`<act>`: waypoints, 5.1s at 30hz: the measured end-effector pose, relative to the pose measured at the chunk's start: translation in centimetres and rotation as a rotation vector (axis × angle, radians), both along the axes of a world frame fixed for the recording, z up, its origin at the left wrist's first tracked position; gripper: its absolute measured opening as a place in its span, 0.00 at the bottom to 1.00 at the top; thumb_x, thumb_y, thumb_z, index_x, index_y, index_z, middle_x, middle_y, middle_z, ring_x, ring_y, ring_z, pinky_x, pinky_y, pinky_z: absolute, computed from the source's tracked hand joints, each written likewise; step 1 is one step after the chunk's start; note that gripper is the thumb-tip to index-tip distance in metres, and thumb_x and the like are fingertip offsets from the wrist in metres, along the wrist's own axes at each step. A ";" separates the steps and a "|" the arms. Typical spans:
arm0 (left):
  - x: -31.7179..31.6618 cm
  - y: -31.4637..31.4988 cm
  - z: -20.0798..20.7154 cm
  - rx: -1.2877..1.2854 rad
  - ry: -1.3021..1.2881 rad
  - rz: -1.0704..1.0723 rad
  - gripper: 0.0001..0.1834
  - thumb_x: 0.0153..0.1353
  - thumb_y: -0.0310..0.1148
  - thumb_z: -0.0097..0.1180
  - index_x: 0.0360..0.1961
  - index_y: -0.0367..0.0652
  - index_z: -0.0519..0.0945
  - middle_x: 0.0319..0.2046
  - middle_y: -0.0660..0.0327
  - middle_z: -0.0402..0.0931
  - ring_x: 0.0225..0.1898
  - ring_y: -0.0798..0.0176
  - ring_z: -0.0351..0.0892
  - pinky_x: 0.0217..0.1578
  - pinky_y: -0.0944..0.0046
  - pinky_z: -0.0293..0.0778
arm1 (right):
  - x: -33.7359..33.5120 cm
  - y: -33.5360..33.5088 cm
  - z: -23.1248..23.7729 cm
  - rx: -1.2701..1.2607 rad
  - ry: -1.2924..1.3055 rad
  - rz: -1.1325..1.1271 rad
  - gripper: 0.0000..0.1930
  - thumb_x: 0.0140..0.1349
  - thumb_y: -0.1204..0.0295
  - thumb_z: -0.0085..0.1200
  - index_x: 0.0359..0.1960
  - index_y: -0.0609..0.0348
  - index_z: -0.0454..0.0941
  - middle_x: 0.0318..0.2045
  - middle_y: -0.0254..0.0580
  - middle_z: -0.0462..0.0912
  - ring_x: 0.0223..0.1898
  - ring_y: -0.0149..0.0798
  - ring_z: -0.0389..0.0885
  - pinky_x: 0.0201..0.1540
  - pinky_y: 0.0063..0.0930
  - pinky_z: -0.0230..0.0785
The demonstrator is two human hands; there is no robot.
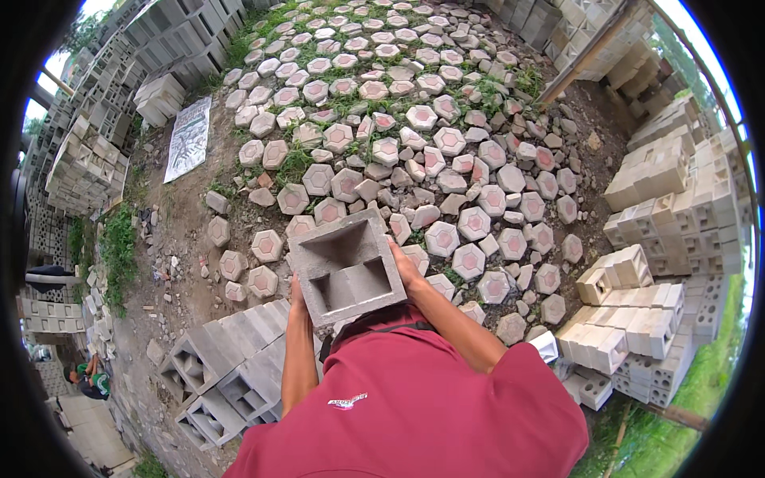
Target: The person picks up concrete ventilation blocks and places them into a stack against a wall in an outdoor manufacturing area.
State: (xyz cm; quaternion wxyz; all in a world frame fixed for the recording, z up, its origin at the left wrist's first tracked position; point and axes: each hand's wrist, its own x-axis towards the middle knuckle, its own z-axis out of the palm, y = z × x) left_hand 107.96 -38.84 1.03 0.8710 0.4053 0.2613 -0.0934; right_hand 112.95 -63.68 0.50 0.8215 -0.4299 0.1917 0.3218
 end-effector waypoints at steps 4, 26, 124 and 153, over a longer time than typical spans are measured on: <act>7.0 -3.3 3.2 0.116 -0.060 -0.163 0.34 0.67 0.57 0.32 0.57 0.38 0.68 0.52 0.58 0.72 0.52 0.62 0.70 0.53 0.62 0.65 | 5.1 -4.7 2.4 0.130 -0.015 -0.117 0.31 0.66 0.46 0.36 0.61 0.57 0.65 0.53 0.41 0.74 0.51 0.39 0.74 0.55 0.31 0.66; 64.1 -2.1 3.1 -0.003 0.021 -0.617 0.35 0.66 0.58 0.35 0.58 0.38 0.69 0.50 0.57 0.73 0.49 0.60 0.71 0.51 0.62 0.66 | 48.0 0.2 4.4 -0.070 -0.111 -0.700 0.34 0.63 0.42 0.38 0.59 0.59 0.68 0.50 0.43 0.76 0.48 0.37 0.76 0.51 0.31 0.69; 204.1 -81.9 4.9 0.177 -0.041 -1.124 0.22 0.68 0.41 0.34 0.44 0.36 0.77 0.34 0.61 0.78 0.33 0.67 0.76 0.36 0.66 0.71 | 179.4 -71.7 5.2 0.093 -0.109 -1.345 0.28 0.68 0.47 0.36 0.55 0.57 0.71 0.44 0.39 0.79 0.41 0.36 0.79 0.45 0.30 0.73; 209.3 -117.1 -18.4 0.453 0.188 -0.835 0.28 0.70 0.49 0.30 0.52 0.36 0.72 0.43 0.59 0.75 0.44 0.65 0.73 0.47 0.63 0.66 | 190.1 -113.1 -15.2 0.095 0.457 -1.154 0.32 0.68 0.45 0.33 0.62 0.58 0.63 0.58 0.42 0.70 0.56 0.38 0.70 0.58 0.31 0.61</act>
